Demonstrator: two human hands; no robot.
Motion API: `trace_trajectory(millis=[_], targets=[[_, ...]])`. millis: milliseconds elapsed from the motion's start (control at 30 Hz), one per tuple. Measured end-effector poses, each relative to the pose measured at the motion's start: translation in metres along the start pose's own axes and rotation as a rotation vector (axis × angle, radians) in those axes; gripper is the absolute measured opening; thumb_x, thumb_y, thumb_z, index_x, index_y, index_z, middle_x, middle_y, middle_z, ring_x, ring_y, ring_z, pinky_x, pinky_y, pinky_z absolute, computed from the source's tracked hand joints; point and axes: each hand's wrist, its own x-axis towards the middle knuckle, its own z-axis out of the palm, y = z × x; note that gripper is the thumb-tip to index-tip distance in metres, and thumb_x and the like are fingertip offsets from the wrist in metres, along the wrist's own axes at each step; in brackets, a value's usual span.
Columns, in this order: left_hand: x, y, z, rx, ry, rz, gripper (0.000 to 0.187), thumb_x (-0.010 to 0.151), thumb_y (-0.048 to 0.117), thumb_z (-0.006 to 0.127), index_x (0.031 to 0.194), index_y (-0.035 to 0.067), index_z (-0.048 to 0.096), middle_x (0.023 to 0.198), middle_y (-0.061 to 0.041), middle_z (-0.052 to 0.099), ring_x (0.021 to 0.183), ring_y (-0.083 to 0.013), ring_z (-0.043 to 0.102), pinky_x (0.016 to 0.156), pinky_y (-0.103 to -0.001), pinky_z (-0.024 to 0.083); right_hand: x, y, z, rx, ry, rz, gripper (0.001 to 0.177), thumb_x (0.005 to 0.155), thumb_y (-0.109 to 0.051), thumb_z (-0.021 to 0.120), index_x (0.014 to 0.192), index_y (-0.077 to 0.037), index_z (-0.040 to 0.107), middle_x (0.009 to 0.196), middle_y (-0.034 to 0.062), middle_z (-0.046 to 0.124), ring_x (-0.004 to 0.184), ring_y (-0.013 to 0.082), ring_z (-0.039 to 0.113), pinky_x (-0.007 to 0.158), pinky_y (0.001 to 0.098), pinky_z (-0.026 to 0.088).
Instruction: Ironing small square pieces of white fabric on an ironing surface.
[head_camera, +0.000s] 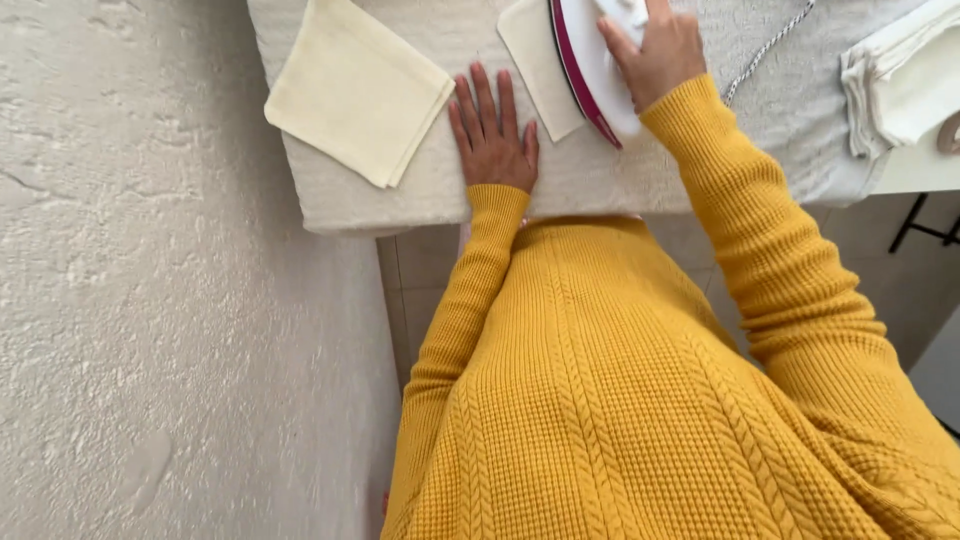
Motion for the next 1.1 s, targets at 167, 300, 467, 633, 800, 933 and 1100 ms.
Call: trace_trajectory(millis=[167, 300, 467, 633, 800, 933, 1100], targets=[[0.005, -0.002, 0.007, -0.027, 0.03, 0.012, 0.073, 0.108, 0.044, 0.04, 0.165, 0.01, 0.009, 0.171, -0.019, 0.002, 0.159, -0.0398, 0.005, 0.131, -0.053, 0.006, 0.015, -0.004, -0.009, 0.142, -0.182, 0.178, 0.052, 0.108, -0.039, 0.066, 0.124, 0.01, 0.059, 0.09, 0.0238, 0.071, 0.07, 0.0335, 0.074, 0.063, 0.044, 0.061], [0.022, 0.006, 0.011, 0.001, 0.053, 0.015, 0.072, 0.111, 0.041, 0.04, 0.166, 0.008, 0.008, 0.172, -0.019, 0.001, 0.16, -0.0395, 0.004, 0.133, -0.052, 0.006, 0.017, 0.0, -0.012, 0.104, -0.096, 0.093, 0.05, 0.111, -0.041, 0.071, 0.116, 0.009, 0.063, 0.082, 0.0227, 0.073, 0.069, 0.0314, 0.073, 0.066, 0.0421, 0.061], [0.062, 0.031, 0.029, -0.036, 0.023, 0.08, 0.068, 0.11, 0.033, 0.041, 0.166, 0.008, 0.011, 0.174, -0.013, 0.002, 0.163, -0.0346, 0.004, 0.136, -0.051, 0.005, 0.016, 0.004, -0.015, 0.035, -0.073, 0.087, 0.051, 0.105, -0.04, 0.074, 0.113, 0.009, 0.064, 0.08, 0.0256, 0.072, 0.071, 0.0359, 0.073, 0.065, 0.0458, 0.059], [0.096, 0.04, 0.004, 0.053, -0.269, -0.004, 0.065, 0.112, 0.04, 0.034, 0.167, 0.012, 0.013, 0.173, -0.007, 0.004, 0.161, -0.0338, 0.003, 0.133, -0.054, 0.002, 0.023, 0.004, -0.021, 0.032, -0.069, 0.08, 0.049, 0.108, -0.04, 0.068, 0.118, 0.007, 0.061, 0.086, 0.0262, 0.071, 0.074, 0.0411, 0.072, 0.066, 0.0467, 0.058], [0.084, 0.044, -0.01, 0.051, -0.387, -0.019, 0.06, 0.114, 0.043, 0.026, 0.169, 0.021, 0.012, 0.175, -0.002, 0.004, 0.162, -0.0344, 0.002, 0.132, -0.058, 0.0, 0.016, 0.018, -0.013, 0.067, 0.004, -0.045, 0.051, 0.11, -0.04, 0.072, 0.117, 0.009, 0.062, 0.085, 0.0285, 0.071, 0.074, 0.0411, 0.071, 0.069, 0.0468, 0.058], [0.1, 0.043, -0.011, 0.054, -0.374, -0.011, 0.061, 0.113, 0.046, 0.025, 0.168, 0.024, 0.012, 0.174, -0.001, 0.004, 0.161, -0.0347, 0.001, 0.131, -0.058, -0.001, 0.032, 0.017, -0.02, -0.032, -0.028, -0.029, 0.049, 0.111, -0.04, 0.069, 0.115, 0.008, 0.063, 0.083, 0.0228, 0.073, 0.068, 0.0325, 0.072, 0.063, 0.0438, 0.061], [0.094, 0.043, -0.007, 0.054, -0.366, 0.003, 0.062, 0.113, 0.047, 0.026, 0.168, 0.022, 0.012, 0.175, -0.002, 0.005, 0.161, -0.0356, 0.001, 0.131, -0.058, -0.001, 0.031, 0.0, -0.034, 0.162, -0.237, 0.283, 0.052, 0.109, -0.042, 0.06, 0.12, 0.008, 0.058, 0.077, 0.0207, 0.071, 0.059, 0.0286, 0.072, 0.054, 0.0397, 0.061]])
